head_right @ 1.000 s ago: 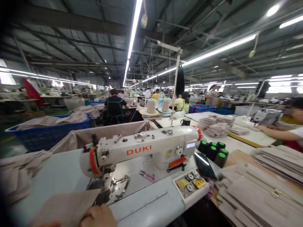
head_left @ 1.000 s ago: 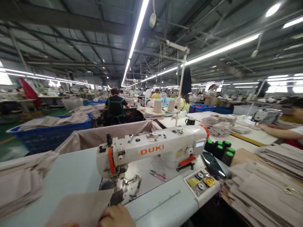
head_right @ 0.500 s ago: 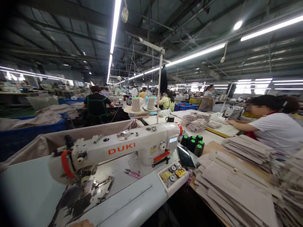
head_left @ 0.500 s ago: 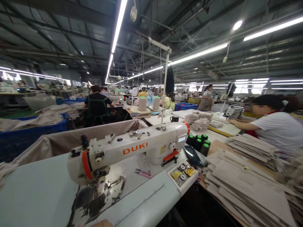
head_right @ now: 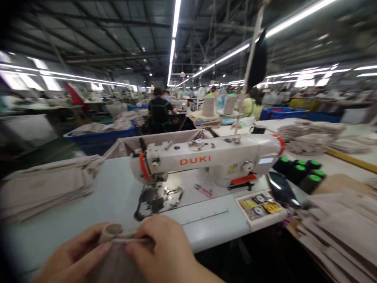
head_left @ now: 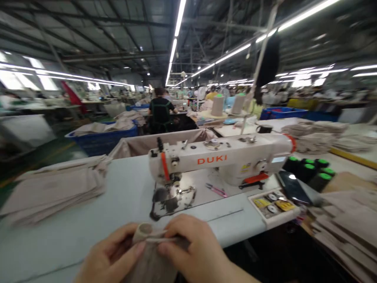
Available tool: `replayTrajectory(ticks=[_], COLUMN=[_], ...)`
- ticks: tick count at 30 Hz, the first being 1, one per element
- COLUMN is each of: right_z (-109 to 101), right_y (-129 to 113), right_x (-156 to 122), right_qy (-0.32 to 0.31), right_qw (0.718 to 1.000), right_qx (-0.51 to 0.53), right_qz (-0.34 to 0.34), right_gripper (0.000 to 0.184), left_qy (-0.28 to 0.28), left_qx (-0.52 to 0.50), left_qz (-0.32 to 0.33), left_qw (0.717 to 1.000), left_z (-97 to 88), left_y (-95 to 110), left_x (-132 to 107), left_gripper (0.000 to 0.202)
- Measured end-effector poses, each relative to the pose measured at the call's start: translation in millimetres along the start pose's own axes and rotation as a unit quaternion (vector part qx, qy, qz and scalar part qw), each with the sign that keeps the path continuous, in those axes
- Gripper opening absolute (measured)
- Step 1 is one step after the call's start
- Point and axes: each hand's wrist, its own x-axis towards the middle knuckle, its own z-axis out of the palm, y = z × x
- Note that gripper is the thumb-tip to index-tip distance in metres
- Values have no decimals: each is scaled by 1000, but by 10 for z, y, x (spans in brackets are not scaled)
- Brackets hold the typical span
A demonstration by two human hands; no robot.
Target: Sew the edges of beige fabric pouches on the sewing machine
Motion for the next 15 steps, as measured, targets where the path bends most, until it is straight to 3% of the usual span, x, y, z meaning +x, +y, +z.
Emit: replayTrajectory(ticks=[2,5,15], right_z=[-110,-206,-198], right_y=[-60,-70,-72], right_x=[-26,-27,-36], right_qy=[-9,-41,-53], right_qw=[999,998,996], right_qx=[25,37,20], right_qz=[27,38,63], right_gripper=[5,9,13], left_qy=[-33,-28,-18], left_qx=[-87,-210,-267], left_qz=[-64,-107,-122], left_qw=[994,971,956], left_z=[-47,-13,48], left_y=[85,173,178], left_x=[-34,-10,-62], left_gripper=[35,28,20])
